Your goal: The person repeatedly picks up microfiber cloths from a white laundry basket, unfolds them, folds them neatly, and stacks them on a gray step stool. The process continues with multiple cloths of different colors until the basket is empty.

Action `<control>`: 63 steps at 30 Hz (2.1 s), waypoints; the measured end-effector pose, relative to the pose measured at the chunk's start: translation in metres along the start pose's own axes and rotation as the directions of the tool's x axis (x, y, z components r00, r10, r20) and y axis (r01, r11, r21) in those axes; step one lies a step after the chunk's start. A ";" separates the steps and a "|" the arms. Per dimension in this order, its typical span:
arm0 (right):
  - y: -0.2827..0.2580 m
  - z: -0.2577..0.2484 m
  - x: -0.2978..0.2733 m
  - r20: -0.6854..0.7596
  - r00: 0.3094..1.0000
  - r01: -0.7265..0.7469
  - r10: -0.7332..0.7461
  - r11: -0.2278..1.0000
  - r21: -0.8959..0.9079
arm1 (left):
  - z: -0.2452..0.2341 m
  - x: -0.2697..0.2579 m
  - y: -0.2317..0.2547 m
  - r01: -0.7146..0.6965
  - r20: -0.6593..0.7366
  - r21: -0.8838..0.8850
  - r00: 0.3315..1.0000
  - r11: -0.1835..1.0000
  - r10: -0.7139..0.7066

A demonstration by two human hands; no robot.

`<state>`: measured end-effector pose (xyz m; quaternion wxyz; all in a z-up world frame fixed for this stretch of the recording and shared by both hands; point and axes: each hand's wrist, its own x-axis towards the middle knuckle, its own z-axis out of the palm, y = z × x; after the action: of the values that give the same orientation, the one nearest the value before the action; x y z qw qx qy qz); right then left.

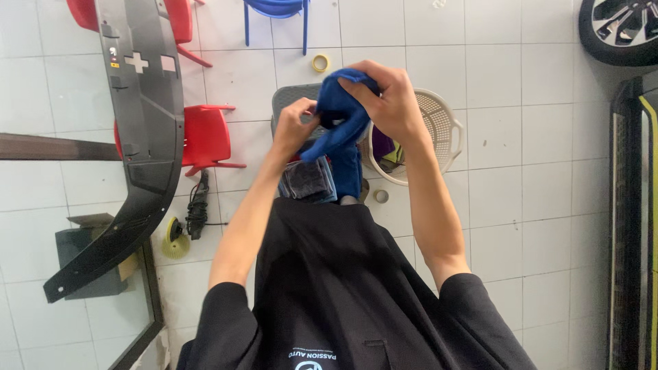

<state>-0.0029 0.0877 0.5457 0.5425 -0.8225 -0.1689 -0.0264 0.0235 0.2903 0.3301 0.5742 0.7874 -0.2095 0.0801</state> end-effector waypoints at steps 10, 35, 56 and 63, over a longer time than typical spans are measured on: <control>0.013 -0.077 -0.061 -0.304 0.953 0.086 0.002 0.957 0.276 | 0.042 -0.024 -0.030 0.167 -0.099 0.098 0.983 0.981 -0.157; 0.162 -0.128 -0.117 -0.464 0.808 -0.061 0.363 0.835 0.547 | -0.182 -0.075 -0.055 0.315 -0.209 -0.624 0.815 0.715 -0.541; 0.159 0.087 -0.049 -0.381 0.821 -0.226 0.425 0.855 0.467 | 0.012 -0.018 0.054 0.298 -0.187 -0.249 0.919 0.922 -0.348; 0.168 -0.009 -0.048 -0.202 0.763 -0.329 0.614 0.638 0.696 | -0.061 0.003 0.034 0.538 -0.201 -0.483 0.700 0.691 -0.686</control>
<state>0.0048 0.0087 0.3902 0.7916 -0.5837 0.1806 0.0006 0.0188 0.3379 0.3808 0.7390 0.6516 0.1701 -0.0176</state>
